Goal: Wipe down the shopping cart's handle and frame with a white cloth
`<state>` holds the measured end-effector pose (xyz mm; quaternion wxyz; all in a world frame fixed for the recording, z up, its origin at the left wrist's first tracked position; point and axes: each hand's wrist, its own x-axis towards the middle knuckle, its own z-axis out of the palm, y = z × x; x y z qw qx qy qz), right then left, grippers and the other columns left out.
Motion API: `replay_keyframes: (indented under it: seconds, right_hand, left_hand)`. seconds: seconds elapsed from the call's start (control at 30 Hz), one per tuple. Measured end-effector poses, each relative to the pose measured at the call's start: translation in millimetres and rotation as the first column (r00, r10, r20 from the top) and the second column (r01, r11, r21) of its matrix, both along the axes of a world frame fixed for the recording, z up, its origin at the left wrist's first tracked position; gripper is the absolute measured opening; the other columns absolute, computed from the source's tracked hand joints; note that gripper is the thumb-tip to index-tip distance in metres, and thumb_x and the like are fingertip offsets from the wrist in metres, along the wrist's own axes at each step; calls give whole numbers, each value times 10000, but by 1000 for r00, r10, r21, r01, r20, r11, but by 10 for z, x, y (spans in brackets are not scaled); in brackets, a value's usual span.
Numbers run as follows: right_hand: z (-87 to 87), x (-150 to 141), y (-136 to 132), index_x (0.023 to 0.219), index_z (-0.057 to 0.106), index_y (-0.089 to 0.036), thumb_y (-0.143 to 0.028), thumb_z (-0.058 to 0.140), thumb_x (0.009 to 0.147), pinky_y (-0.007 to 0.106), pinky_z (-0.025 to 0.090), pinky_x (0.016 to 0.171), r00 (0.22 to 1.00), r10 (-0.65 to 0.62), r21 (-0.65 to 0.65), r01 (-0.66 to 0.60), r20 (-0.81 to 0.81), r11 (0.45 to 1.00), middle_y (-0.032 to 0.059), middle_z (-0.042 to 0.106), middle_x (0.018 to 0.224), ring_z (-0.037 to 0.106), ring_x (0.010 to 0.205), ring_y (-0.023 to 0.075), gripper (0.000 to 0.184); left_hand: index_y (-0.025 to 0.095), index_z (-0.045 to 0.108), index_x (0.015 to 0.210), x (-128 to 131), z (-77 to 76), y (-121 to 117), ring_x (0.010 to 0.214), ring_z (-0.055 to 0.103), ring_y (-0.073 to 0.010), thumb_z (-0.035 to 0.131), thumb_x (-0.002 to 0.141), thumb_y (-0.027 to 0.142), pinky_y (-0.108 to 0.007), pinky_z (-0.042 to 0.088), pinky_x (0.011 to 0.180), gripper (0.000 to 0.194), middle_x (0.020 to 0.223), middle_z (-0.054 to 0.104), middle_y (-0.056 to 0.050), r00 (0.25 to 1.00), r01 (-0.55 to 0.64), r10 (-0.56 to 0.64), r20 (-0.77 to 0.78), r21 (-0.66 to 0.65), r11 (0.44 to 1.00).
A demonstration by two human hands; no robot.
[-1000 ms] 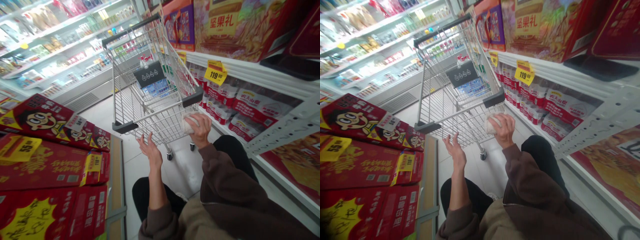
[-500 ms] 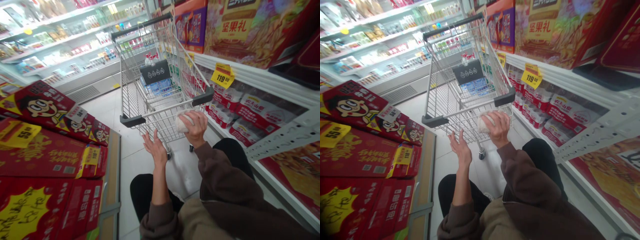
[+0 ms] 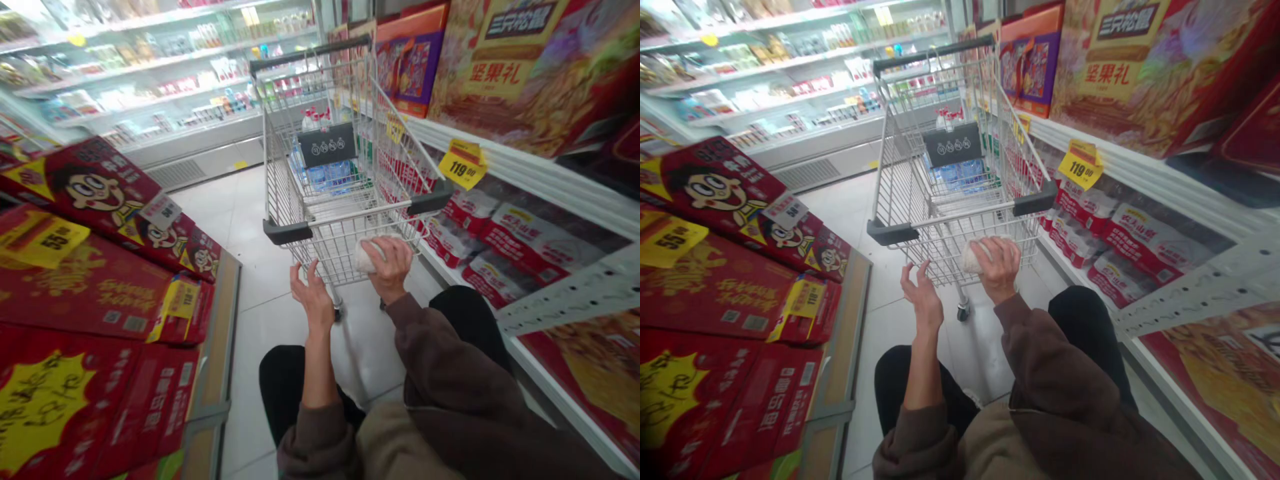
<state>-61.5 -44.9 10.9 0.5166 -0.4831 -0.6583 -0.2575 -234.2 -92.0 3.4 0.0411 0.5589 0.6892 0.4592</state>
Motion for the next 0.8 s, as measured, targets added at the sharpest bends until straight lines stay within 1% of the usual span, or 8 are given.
replay_keyframes:
  seconds: [0.1,0.27,0.37,0.47,0.53,0.67,0.73,0.8]
  right_hand:
    - [-28,-46,-57,1081,724,-247,-154,603,885,410,397,1025,1000,12,-21,-12,1,1000,56,731,1047,610,1073,211,249]
    - [157,-244,-20,1124,707,-277,-200,628,892,433,363,1085,1000,27,48,-27,-10,999,58,712,1112,585,1156,220,257]
    - [96,-358,9,1093,715,-271,-217,624,901,427,366,1073,1000,12,26,-12,9,1000,59,715,1092,583,1139,219,220]
    - [-11,-422,-32,1059,724,-258,-165,578,905,408,386,1037,1000,4,-30,-3,26,1000,52,721,1046,600,1080,207,231]
    - [4,-474,-62,1073,722,-256,-151,564,904,406,391,1035,1000,24,-27,-23,18,999,51,721,1044,601,1080,207,254]
    - [123,-628,-48,1128,712,-280,-220,601,916,435,348,1094,996,82,8,-83,32,997,56,718,1106,568,1170,229,247]
    - [99,-686,-37,1118,715,-280,-207,606,914,437,339,1094,995,82,0,-82,49,997,55,724,1106,569,1158,228,242]
    - [27,-717,-53,1101,718,-268,-165,595,910,428,352,1071,994,88,-22,-87,67,996,51,734,1074,582,1115,220,250]
  left_hand:
    - [247,562,1376,-79,-17,11,1508,226,-274,156,1032,485,-538,171,1229,583,1519,357,-118,999,36,-36,-2,-18,999]
    - [253,557,1377,-117,-13,26,1502,234,-272,160,1040,430,-547,174,1218,550,1514,382,-119,999,46,-46,-8,15,999]
    - [262,549,1381,-151,0,20,1501,239,-273,164,1042,413,-560,157,1212,535,1499,409,-112,998,54,-54,-10,12,998]
    - [279,550,1368,-203,4,13,1494,254,-267,172,1042,410,-570,150,1208,516,1478,445,-100,997,82,-82,1,8,997]
    - [284,549,1365,-227,-1,9,1490,262,-259,171,1042,413,-565,153,1208,513,1469,456,-97,995,102,-102,2,18,995]
    - [269,530,1389,-249,-12,-10,1480,271,-266,143,1038,433,-554,177,1201,547,1483,420,-118,993,114,-115,1,39,993]
    - [266,514,1406,-276,-2,-34,1472,280,-269,124,1035,454,-549,191,1197,570,1490,401,-124,994,105,-106,26,39,994]
    - [272,506,1411,-325,21,-63,1468,286,-263,106,1032,473,-539,191,1201,587,1489,396,-118,994,85,-88,61,37,996]
